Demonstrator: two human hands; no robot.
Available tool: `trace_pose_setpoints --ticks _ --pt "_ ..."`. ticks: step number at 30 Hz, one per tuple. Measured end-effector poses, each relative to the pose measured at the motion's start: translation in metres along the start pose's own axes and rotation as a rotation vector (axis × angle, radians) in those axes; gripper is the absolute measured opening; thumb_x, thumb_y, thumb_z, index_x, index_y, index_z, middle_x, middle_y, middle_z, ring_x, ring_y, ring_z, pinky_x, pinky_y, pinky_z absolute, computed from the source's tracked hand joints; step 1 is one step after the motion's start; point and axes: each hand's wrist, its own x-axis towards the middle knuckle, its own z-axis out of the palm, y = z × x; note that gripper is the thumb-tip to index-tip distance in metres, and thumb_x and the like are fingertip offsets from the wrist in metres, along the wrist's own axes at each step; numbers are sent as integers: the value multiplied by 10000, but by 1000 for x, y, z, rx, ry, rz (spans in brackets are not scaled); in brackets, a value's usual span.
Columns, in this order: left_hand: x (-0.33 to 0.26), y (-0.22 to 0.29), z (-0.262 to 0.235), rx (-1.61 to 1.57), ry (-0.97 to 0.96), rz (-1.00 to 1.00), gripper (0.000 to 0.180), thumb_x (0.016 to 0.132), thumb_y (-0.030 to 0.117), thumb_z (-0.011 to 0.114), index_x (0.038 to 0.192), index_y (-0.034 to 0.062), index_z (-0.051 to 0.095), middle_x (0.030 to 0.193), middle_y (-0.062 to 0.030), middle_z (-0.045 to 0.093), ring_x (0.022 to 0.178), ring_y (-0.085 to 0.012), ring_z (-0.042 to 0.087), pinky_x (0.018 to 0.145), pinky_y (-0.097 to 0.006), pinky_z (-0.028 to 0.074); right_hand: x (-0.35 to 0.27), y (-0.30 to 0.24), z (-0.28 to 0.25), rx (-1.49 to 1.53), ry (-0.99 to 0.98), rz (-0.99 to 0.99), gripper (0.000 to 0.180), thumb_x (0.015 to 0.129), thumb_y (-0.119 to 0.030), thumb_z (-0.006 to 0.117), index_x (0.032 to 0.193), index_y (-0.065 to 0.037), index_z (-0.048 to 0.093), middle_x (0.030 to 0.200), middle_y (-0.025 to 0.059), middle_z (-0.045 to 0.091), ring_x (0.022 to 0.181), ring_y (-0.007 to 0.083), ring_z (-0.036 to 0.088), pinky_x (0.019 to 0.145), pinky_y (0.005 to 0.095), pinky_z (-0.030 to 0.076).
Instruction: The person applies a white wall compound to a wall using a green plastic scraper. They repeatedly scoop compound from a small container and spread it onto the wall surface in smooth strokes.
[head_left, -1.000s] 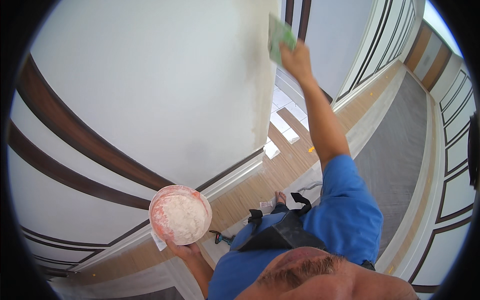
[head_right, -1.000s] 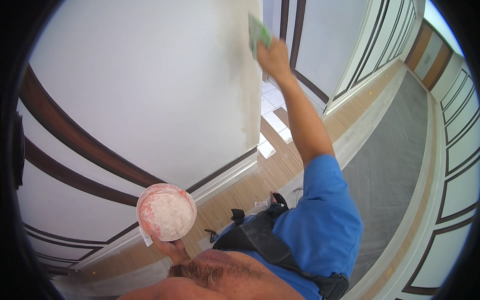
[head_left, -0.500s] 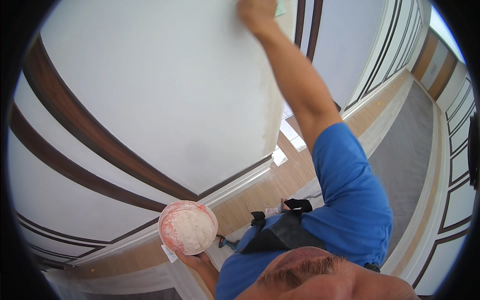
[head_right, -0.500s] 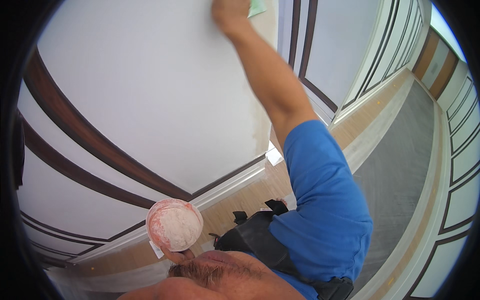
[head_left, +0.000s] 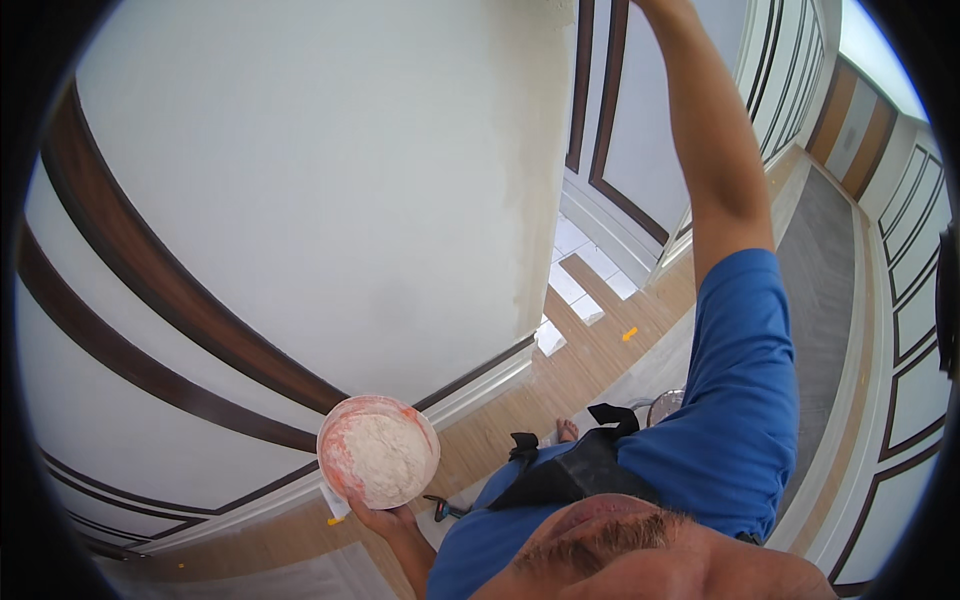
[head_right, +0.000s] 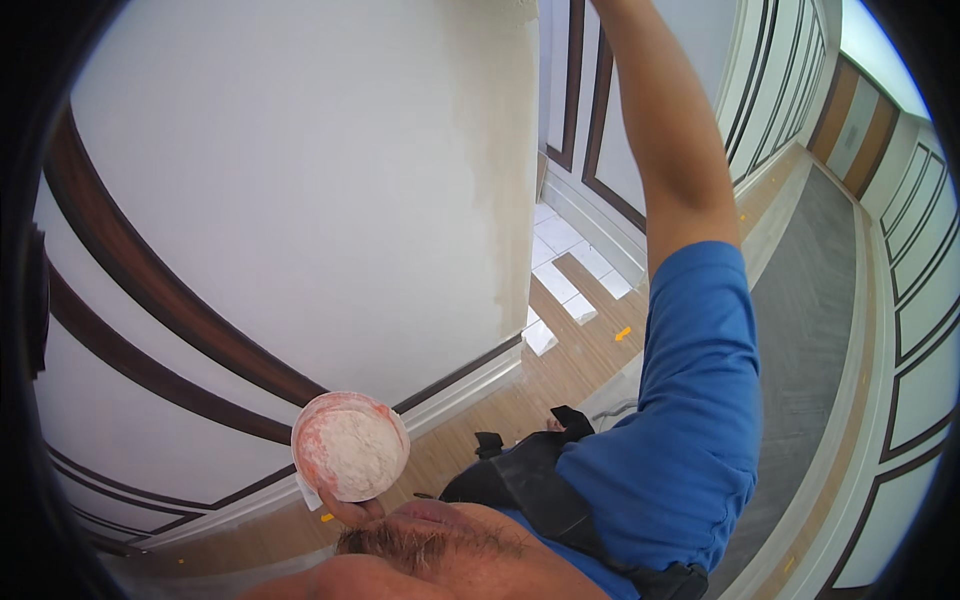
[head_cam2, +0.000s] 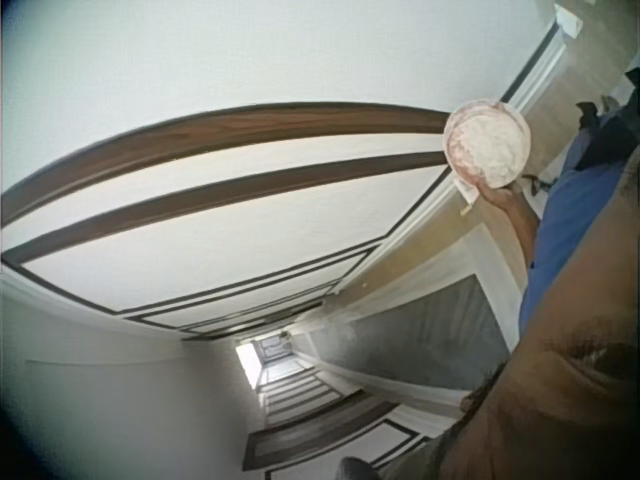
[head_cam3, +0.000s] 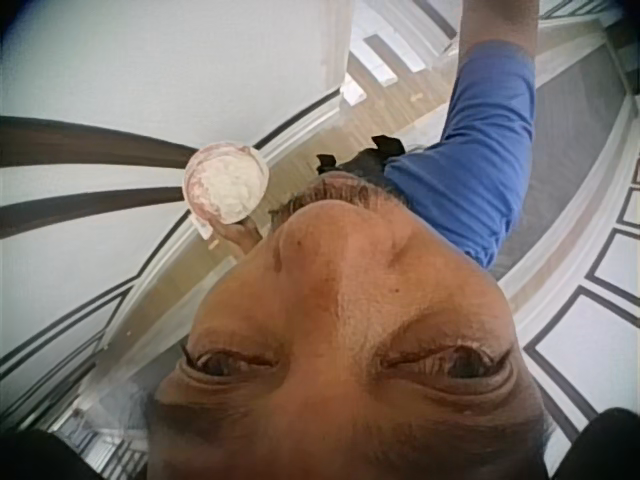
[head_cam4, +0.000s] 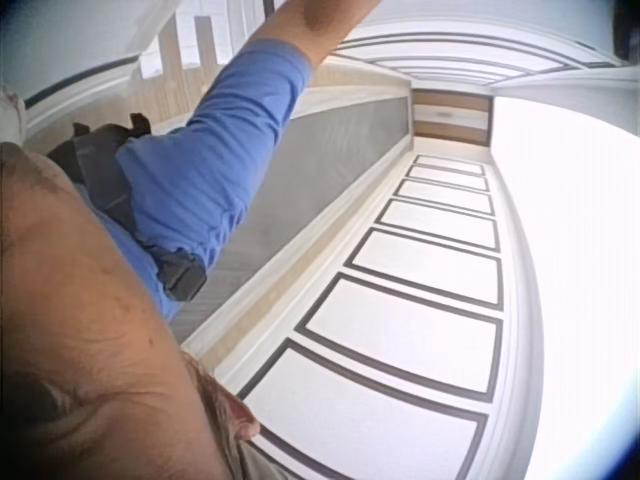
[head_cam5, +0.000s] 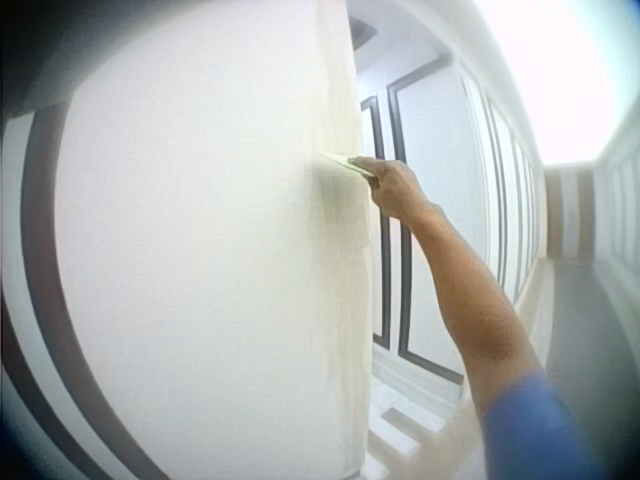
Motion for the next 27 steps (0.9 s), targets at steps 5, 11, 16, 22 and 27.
trace_pose_setpoints --ticks 5,11,16,22,27 --pt "5 -4 -16 -8 68 -18 735 983 490 489 1556 47 366 1562 -193 441 1423 -360 462 1174 -514 415 29 3 -2 -124 -177 35 403 1000 -15 553 1345 -174 689 1188 171 743 965 298 712 889 434 566" --pt "19 -9 -63 54 153 -76 723 983 496 451 1544 44 387 1548 -196 455 1411 -361 475 1166 -515 425 -26 18 21 0 -292 140 416 980 15 566 1335 -157 697 1194 152 748 808 255 699 782 420 592" --pt "10 1 -43 54 177 -24 711 987 484 450 1543 45 390 1549 -189 458 1409 -356 479 1161 -506 430 -130 42 60 -37 -333 13 496 842 4 618 1302 -169 692 921 186 752 729 344 689 723 412 542" --pt "14 -1 -48 75 60 -6 711 1007 496 435 1555 48 371 1567 -186 438 1431 -354 452 1181 -501 405 -292 30 115 127 -242 64 762 735 103 627 1377 -306 645 1359 74 664 1168 314 671 983 383 577" --pt "15 1 -37 -21 -68 -50 716 1007 504 456 1558 55 368 1569 -174 442 1436 -349 447 1182 -500 402 -403 -19 150 115 -315 109 797 711 109 608 1421 -253 607 1437 86 613 1297 310 601 1055 403 536"
